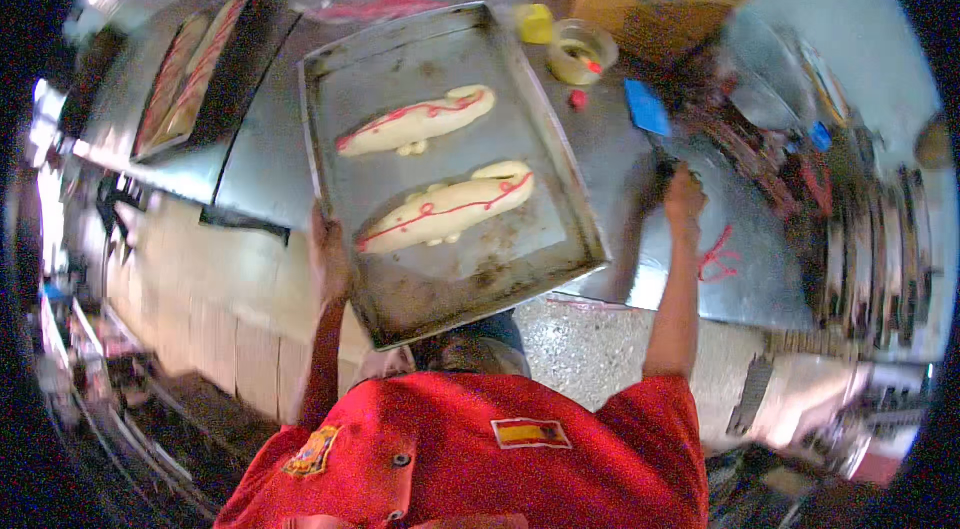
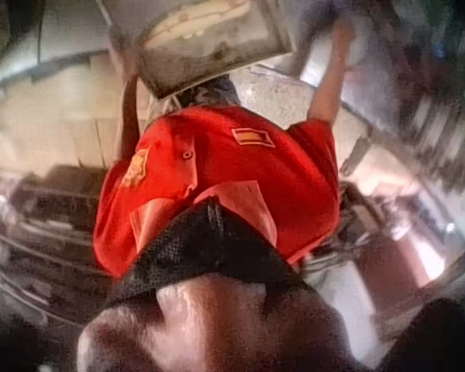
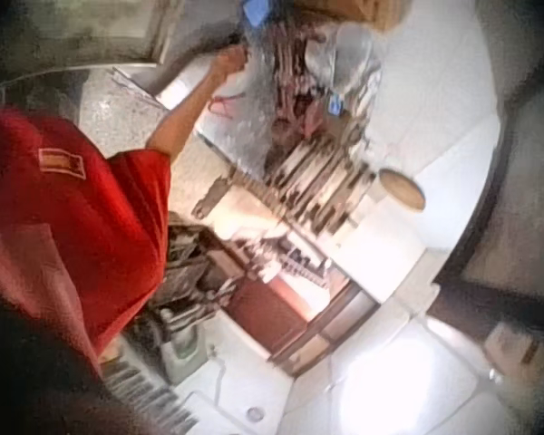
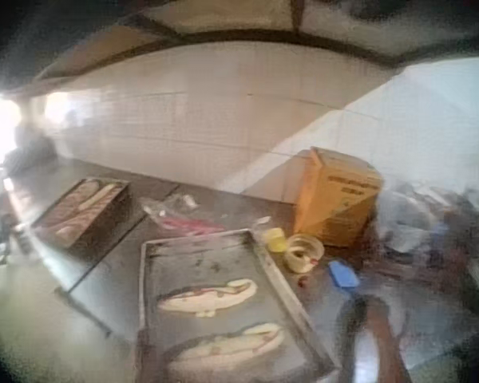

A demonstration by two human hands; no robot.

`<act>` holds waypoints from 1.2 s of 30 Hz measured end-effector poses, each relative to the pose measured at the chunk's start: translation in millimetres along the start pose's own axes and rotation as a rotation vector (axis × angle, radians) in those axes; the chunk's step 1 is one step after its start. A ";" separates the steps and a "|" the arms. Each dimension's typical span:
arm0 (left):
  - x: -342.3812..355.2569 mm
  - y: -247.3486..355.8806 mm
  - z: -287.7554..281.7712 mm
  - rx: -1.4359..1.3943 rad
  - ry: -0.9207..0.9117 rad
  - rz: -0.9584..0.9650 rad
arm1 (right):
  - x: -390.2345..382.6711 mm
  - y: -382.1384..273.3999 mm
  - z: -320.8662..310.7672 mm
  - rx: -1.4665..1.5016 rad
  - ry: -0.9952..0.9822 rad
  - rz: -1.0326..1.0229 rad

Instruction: Decorating shaped bread dough with colored strips and cutting patterns using scissors.

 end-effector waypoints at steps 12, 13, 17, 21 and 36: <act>-56.8 17.0 -31.0 -0.019 0.113 0.050 | -52.4 -85.9 -46.0 0.812 -0.659 0.087; -63.3 14.3 -40.7 0.032 0.114 0.067 | -74.0 -81.9 -53.8 1.071 -0.761 0.271; -89.6 -29.0 -68.5 0.203 -0.060 -0.103 | -139.9 -63.8 -65.3 1.836 -0.843 0.632; -120.9 -116.7 -88.9 0.447 -0.213 -0.002 | -195.8 -133.4 -173.6 1.875 -0.755 0.776; -199.0 -347.4 -183.8 0.730 -0.638 -0.271 | -370.2 -351.0 -212.0 1.904 -1.594 0.900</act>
Point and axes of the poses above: each hand's wrist, its own x-axis towards the middle knuckle, its own z-axis out of the palm, y = z × x, the point moved 9 cm from there along x, towards the middle knuckle, and after that the axes turned 5 degrees about y, right-handed, at the moved point
